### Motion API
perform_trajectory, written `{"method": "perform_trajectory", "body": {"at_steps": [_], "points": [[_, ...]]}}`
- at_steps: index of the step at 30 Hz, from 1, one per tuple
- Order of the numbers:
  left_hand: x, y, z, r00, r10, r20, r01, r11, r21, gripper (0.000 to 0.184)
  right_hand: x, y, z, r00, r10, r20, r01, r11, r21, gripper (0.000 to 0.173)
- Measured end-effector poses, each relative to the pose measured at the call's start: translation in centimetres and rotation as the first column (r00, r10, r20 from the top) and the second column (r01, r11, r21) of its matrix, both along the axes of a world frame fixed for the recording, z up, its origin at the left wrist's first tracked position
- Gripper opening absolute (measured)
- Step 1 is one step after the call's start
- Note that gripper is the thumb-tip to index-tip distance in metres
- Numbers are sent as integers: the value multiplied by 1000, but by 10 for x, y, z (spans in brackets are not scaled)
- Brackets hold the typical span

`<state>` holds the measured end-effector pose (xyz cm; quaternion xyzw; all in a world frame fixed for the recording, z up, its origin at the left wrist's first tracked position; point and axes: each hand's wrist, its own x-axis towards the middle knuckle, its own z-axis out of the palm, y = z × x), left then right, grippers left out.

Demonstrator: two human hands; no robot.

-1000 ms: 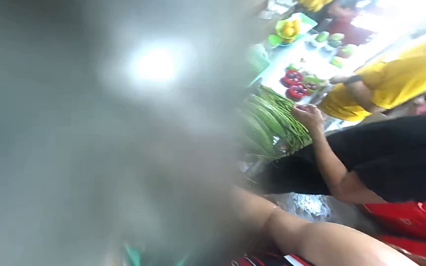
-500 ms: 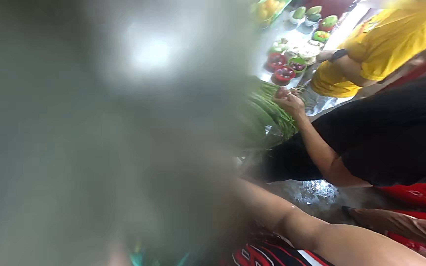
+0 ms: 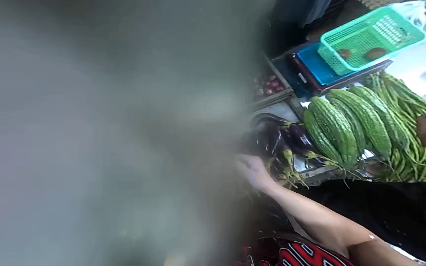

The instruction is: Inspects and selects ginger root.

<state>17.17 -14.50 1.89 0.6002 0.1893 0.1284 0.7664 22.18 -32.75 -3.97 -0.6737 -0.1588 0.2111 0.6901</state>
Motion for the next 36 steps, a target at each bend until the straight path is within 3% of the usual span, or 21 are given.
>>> {"method": "perform_trajectory", "body": {"at_steps": [2,4,7,10,14,18,21,24,26,29,31,34,36], "points": [[-13,10,-2,1000,22,-4,-22,1000,-13,33,-14,-8,-5,928,8,-374,37,993,115,42],[-23,15,1,994,46,-100,-50,998,-39,22,-26,-15,-8,765,7,-645,92,988,120,52],[-43,18,8,990,28,-141,-42,994,-100,11,-43,-15,-6,580,-11,-814,171,979,109,58],[-57,19,2,980,10,-196,-26,997,-77,15,-59,-15,20,533,-54,-844,255,962,99,65],[-77,26,-34,977,-85,-195,67,993,-98,22,-78,-18,36,632,152,-760,207,912,354,79],[-88,32,-58,968,-210,-134,196,975,-108,25,-90,-23,41,678,180,-712,198,889,413,86],[-87,24,-54,960,-217,-179,204,975,-86,25,-99,-28,40,721,89,-687,187,930,317,75],[-72,7,-40,944,-254,-208,256,967,-20,30,-102,-36,41,725,-114,-679,252,962,107,46],[-64,-5,-28,919,-332,-212,344,938,26,30,-101,-43,40,740,-173,-649,281,957,65,37],[-44,-29,-7,838,-491,-240,513,858,34,30,-87,-61,35,874,-195,-445,247,967,61,31],[-28,-50,12,744,-617,-256,645,763,36,27,-69,-77,28,935,-191,-298,215,975,51,39],[-9,-78,14,630,-735,-249,768,638,59,27,-47,-103,34,980,-166,-109,159,985,-70,44],[7,-99,19,628,-730,-270,766,641,50,23,-29,-121,35,982,-171,-83,163,981,-102,39]]}}
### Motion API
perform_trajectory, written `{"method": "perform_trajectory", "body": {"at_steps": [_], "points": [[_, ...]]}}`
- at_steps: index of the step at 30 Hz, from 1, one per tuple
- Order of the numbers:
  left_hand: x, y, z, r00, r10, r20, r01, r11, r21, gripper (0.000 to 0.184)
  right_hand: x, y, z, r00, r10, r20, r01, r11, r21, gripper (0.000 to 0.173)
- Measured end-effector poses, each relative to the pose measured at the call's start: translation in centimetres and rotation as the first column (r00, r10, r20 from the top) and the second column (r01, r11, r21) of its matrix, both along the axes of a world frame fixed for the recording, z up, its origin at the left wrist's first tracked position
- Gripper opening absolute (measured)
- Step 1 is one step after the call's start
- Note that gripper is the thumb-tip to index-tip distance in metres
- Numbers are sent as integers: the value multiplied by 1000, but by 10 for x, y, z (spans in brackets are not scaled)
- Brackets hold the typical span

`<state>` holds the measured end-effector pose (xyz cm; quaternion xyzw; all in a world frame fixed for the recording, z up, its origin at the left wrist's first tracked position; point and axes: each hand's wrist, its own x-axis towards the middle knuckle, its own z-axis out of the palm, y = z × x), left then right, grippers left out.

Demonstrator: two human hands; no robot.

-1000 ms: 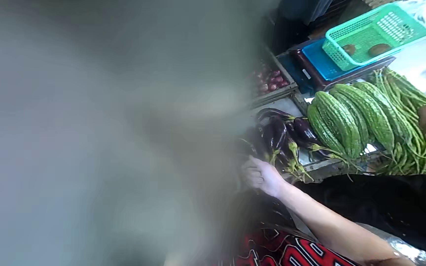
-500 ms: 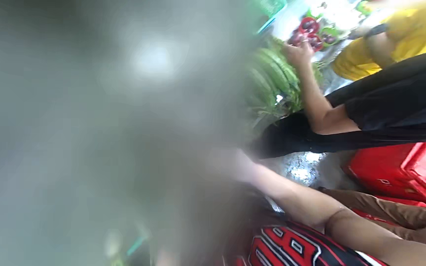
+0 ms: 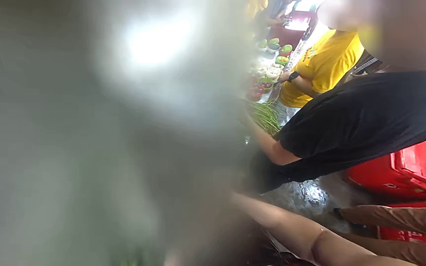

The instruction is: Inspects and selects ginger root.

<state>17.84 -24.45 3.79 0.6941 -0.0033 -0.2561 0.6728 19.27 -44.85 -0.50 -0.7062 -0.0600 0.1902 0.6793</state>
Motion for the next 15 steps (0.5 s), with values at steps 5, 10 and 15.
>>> {"method": "perform_trajectory", "body": {"at_steps": [5,10,15], "points": [[34,-43,-12,980,199,-25,-200,977,-71,29,55,-43,-15,963,-23,-269,115,937,331,22],[58,-59,-38,922,385,-38,-382,889,-254,51,116,-71,-19,922,-133,-364,282,874,396,24],[50,-79,-42,847,520,-111,-532,830,-170,50,143,-77,-22,881,-188,-435,403,779,480,26]]}}
